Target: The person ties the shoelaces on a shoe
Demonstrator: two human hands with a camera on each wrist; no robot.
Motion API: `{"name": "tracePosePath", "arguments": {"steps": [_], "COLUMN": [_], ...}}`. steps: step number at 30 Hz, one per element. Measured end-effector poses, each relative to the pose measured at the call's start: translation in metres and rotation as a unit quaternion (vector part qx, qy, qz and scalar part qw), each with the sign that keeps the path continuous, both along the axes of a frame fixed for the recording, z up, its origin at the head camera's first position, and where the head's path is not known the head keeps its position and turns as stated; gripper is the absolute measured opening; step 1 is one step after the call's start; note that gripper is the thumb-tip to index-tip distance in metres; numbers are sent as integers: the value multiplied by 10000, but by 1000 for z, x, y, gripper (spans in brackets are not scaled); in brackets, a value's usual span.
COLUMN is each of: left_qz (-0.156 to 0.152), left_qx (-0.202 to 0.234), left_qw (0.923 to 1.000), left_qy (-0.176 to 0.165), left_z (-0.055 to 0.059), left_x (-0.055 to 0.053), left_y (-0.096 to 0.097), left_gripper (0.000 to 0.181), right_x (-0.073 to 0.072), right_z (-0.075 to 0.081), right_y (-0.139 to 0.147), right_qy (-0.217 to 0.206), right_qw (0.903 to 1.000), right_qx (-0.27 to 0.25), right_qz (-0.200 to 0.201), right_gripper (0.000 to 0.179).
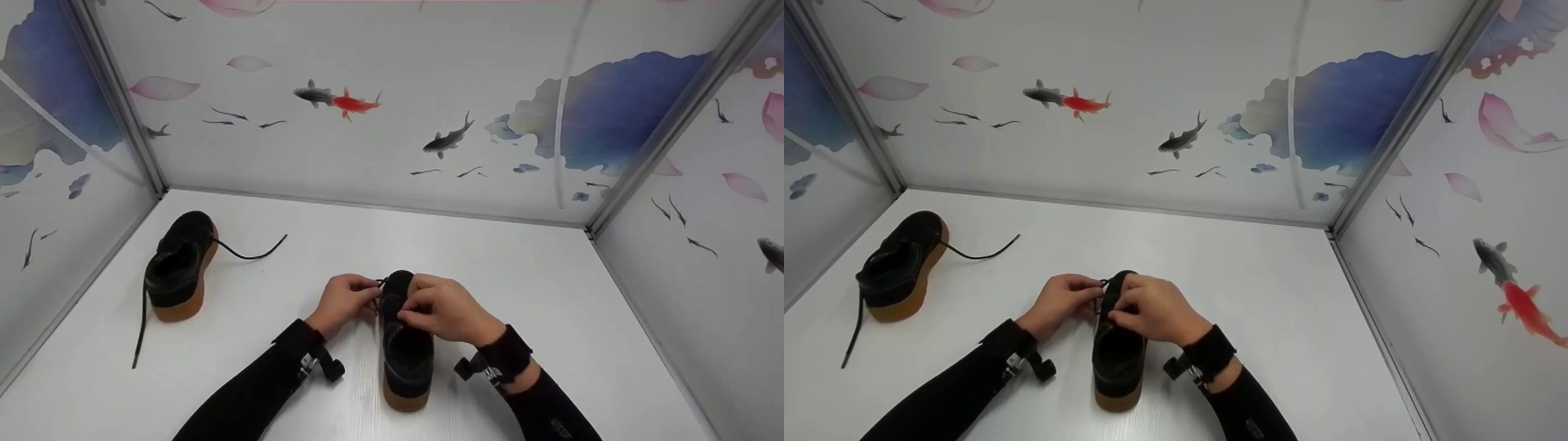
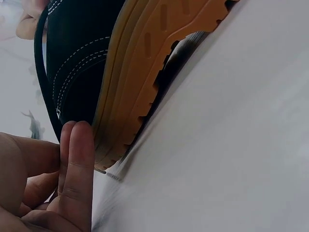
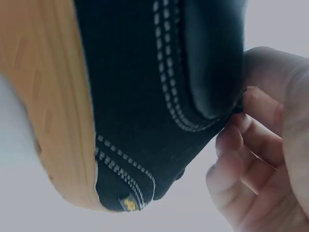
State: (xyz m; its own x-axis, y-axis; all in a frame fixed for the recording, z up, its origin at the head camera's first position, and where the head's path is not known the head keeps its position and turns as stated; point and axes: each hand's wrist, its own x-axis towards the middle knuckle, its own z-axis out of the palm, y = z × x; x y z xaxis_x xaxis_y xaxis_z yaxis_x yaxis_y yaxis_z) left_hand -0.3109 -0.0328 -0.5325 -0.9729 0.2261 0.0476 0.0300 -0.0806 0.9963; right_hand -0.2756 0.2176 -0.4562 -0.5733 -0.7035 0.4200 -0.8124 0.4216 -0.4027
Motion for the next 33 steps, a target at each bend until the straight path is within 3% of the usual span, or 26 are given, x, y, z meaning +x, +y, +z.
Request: {"name": "tracePosePath", "arguments": {"steps": [3, 6, 18, 28, 33], "left_qz": [-56, -61, -54, 11, -110], "left_qx": [3, 5, 68, -142, -221], "left_qw": [10000, 10000, 9998, 9999, 9997], "left_qy": [-37, -57, -153, -43, -64], "left_z": [2, 1, 2, 2, 4], "left_x": [0, 0, -1, 2, 0], "left_y": [-2, -2, 0, -1, -2], "left_gripper": [23, 23, 23, 23, 21], "right_x": [1, 1, 3, 3, 2], "right_z": [1, 0, -1, 1, 0], "right_y": [-2, -3, -5, -8, -7], "right_qy": [503, 726, -533, -588, -463], "right_qw": [9987, 9972, 9983, 9977, 9981], "right_qx": [91, 176, 62, -50, -37], "right_qz": [-56, -69, -225, -347, -405], "right_gripper": [6, 5, 14, 20, 18]}}
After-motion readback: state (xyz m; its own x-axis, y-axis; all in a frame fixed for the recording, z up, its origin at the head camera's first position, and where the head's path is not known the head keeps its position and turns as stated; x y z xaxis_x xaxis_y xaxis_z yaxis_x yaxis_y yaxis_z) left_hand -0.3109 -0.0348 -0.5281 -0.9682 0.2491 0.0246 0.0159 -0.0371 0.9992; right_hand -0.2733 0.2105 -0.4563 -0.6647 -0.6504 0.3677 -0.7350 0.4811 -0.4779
